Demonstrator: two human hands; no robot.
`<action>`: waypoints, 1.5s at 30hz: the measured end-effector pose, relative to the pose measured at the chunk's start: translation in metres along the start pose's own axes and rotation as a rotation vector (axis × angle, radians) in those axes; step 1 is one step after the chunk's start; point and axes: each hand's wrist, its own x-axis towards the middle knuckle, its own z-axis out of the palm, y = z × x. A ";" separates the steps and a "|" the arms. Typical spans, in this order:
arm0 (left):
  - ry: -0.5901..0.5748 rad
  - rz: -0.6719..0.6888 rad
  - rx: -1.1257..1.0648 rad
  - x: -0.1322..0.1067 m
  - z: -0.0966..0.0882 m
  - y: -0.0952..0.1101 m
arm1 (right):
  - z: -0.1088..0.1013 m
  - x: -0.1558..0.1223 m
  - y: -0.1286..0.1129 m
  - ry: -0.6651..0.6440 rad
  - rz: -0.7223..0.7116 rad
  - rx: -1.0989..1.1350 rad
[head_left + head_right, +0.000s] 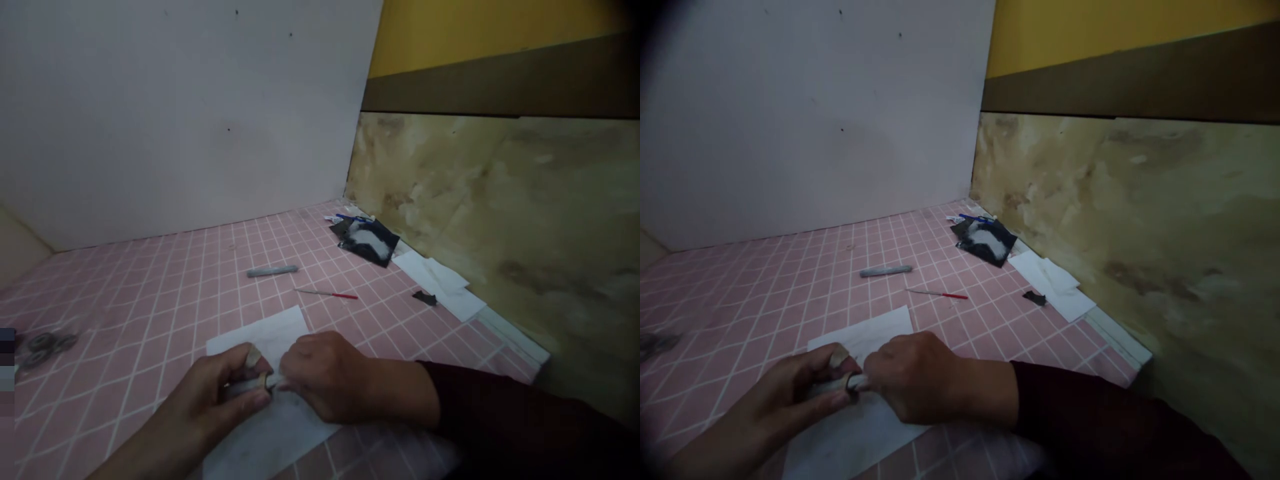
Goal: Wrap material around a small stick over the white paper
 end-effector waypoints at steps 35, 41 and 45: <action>0.304 0.282 0.500 -0.004 0.018 -0.011 | -0.003 0.008 0.008 -0.326 0.523 0.750; 0.037 0.028 0.081 -0.001 0.004 -0.001 | 0.000 0.001 0.002 -0.095 0.173 0.300; -0.017 -0.005 -0.070 -0.001 0.001 0.001 | 0.004 -0.002 0.000 -0.018 0.038 0.091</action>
